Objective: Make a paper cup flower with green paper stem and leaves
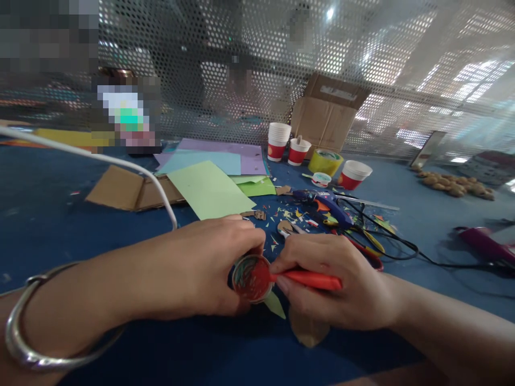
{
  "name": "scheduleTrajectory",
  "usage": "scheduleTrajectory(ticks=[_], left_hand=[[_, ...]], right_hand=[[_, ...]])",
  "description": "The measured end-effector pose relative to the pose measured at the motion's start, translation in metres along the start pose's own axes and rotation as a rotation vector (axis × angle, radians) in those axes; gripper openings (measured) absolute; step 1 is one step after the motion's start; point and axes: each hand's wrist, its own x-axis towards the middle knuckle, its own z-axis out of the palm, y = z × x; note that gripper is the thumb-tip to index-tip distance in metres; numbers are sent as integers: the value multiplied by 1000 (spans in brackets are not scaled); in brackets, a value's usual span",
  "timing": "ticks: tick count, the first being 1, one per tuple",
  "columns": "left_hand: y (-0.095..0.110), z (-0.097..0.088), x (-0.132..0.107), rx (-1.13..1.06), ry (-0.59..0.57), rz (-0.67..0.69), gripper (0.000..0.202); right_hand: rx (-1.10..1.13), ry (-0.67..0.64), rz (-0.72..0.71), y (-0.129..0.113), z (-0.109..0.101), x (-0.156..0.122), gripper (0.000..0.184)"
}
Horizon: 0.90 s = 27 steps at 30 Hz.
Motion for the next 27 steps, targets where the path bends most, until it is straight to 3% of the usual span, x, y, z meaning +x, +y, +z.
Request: scheduleTrajectory(ticks=[6, 14, 21, 27], left_hand=[[2, 1, 2, 4, 53, 44, 24], [7, -10, 5, 40, 221, -47, 28], [2, -4, 7, 114, 248, 35, 29], [5, -5, 6, 113, 202, 62, 25]], right_hand=[[-41, 49, -45, -5, -4, -2, 11], [-231, 374, -51, -19, -15, -3, 16], [-275, 357, -92, -15, -11, -1, 12], [-299, 332, -79, -14, -12, -1, 13]])
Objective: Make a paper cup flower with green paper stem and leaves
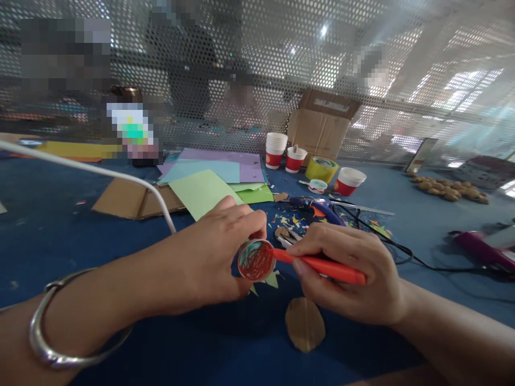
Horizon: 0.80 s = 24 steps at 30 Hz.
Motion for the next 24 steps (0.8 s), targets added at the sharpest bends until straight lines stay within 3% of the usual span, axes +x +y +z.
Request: scheduleTrajectory(ticks=[8, 15, 24], left_hand=[[-1, 2, -1, 4, 8, 49, 27], [4, 0, -2, -53, -73, -23, 31], [6, -3, -1, -84, -84, -32, 33]], right_hand=[[-6, -12, 8, 2, 0, -2, 13], [-7, 10, 6, 2, -1, -3, 10], [-59, -10, -37, 1, -1, -6, 10]])
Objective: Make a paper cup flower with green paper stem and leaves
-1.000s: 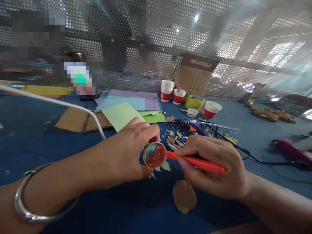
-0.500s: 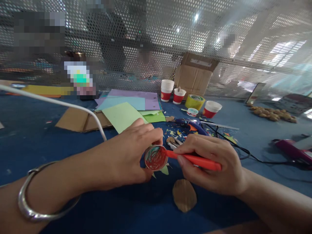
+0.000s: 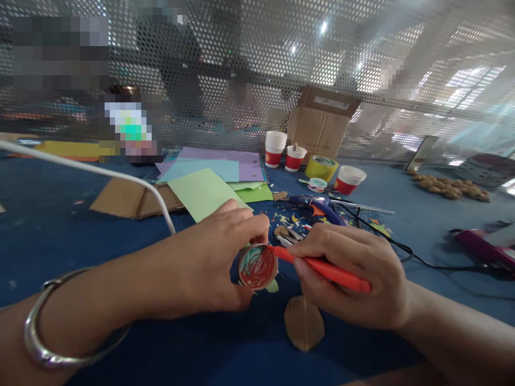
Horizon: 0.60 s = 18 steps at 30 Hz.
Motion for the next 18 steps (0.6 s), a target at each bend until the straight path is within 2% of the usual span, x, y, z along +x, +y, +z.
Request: scheduleTrajectory(ticks=[11, 18], left_hand=[[-1, 3, 2, 23, 64, 26, 30], [3, 3, 1, 19, 93, -2, 31]], right_hand=[[21, -24, -32, -1, 1, -4, 7], [15, 22, -47, 1, 3, -1, 7]])
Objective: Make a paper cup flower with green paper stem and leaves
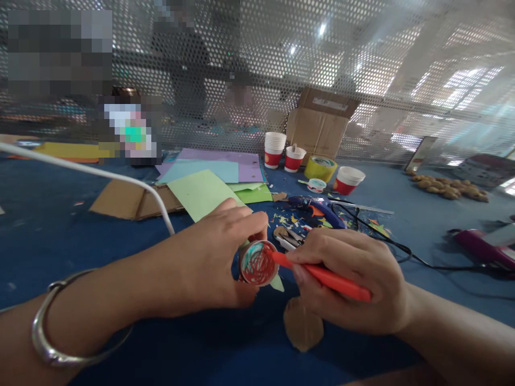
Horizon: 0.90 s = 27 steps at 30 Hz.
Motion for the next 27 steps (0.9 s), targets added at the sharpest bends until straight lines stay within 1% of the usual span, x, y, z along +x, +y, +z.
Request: scheduleTrajectory(ticks=[4, 9, 15, 18, 22, 27], left_hand=[[0, 0, 0, -12, -4, 9, 28], [-1, -1, 0, -44, -60, 49, 27], [-1, -1, -1, -70, -76, 98, 27], [0, -1, -1, -71, -94, 100, 28], [1, -2, -2, -75, -90, 79, 28], [-5, 0, 0, -65, -80, 116, 31]], right_hand=[[-26, 27, -20, -1, 1, -1, 6], [-23, -6, -51, -2, 1, -1, 6], [-48, -26, -76, -2, 3, 1, 7], [-57, -30, -88, -2, 3, 0, 7], [-62, -59, -90, -4, 1, 0, 8], [-51, -83, -121, -6, -1, 1, 12]])
